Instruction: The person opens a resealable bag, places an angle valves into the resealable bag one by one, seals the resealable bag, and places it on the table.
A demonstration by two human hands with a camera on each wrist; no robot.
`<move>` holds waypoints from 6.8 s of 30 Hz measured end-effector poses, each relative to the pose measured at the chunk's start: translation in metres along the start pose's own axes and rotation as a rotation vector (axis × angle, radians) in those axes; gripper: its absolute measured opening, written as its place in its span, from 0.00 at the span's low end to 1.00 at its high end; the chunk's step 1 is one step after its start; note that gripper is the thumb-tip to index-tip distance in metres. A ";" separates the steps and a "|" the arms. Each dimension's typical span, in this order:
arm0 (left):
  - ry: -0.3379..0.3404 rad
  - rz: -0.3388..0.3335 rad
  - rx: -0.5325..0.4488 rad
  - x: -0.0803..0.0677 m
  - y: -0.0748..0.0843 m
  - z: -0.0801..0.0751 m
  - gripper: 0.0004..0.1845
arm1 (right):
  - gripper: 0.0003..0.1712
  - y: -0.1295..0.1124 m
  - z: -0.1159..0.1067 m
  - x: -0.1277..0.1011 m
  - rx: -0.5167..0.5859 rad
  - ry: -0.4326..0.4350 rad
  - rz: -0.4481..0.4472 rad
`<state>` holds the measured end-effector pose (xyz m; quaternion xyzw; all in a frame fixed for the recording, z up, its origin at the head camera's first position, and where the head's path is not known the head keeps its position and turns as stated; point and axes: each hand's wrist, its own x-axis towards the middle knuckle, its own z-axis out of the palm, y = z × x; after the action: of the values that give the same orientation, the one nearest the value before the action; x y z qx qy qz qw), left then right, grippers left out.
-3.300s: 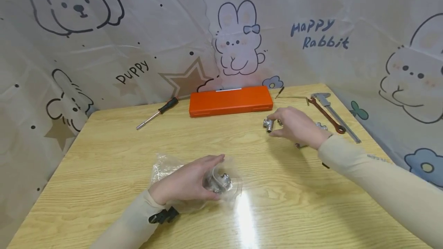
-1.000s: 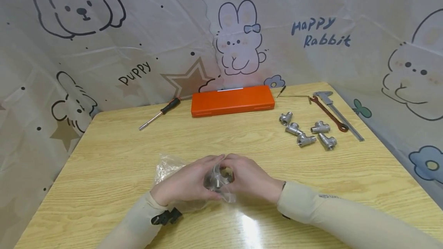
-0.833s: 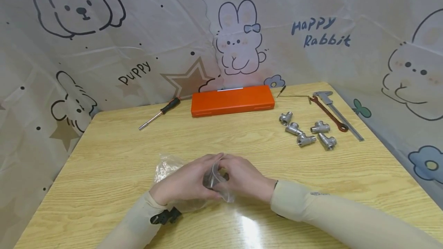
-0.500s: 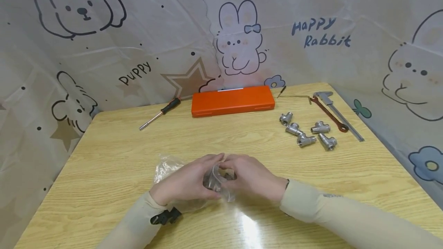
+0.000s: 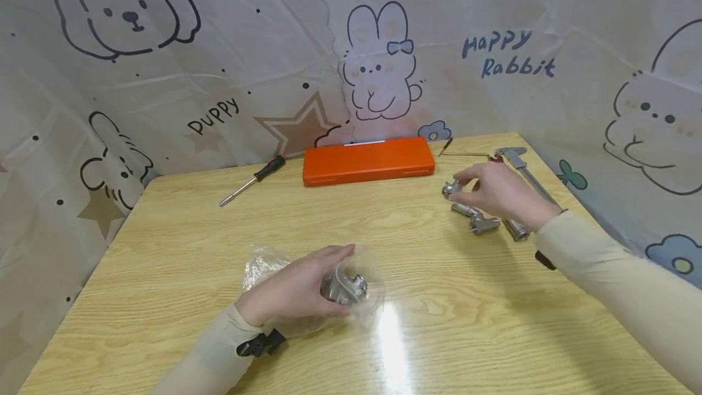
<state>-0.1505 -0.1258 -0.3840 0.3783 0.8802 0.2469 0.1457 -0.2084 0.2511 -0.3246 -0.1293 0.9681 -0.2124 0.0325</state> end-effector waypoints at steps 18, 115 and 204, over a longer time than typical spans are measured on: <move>-0.008 -0.008 0.011 -0.002 -0.002 0.001 0.54 | 0.38 0.051 0.021 0.067 -0.071 -0.222 0.156; -0.004 -0.002 0.031 0.001 -0.001 0.000 0.56 | 0.41 0.075 -0.012 -0.027 -0.111 -0.070 0.293; -0.007 0.032 0.015 0.003 -0.001 0.000 0.56 | 0.27 -0.103 0.088 -0.042 -0.050 0.021 -0.300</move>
<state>-0.1531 -0.1245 -0.3844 0.3943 0.8752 0.2416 0.1418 -0.1335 0.1364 -0.3612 -0.2709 0.9432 -0.1918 -0.0127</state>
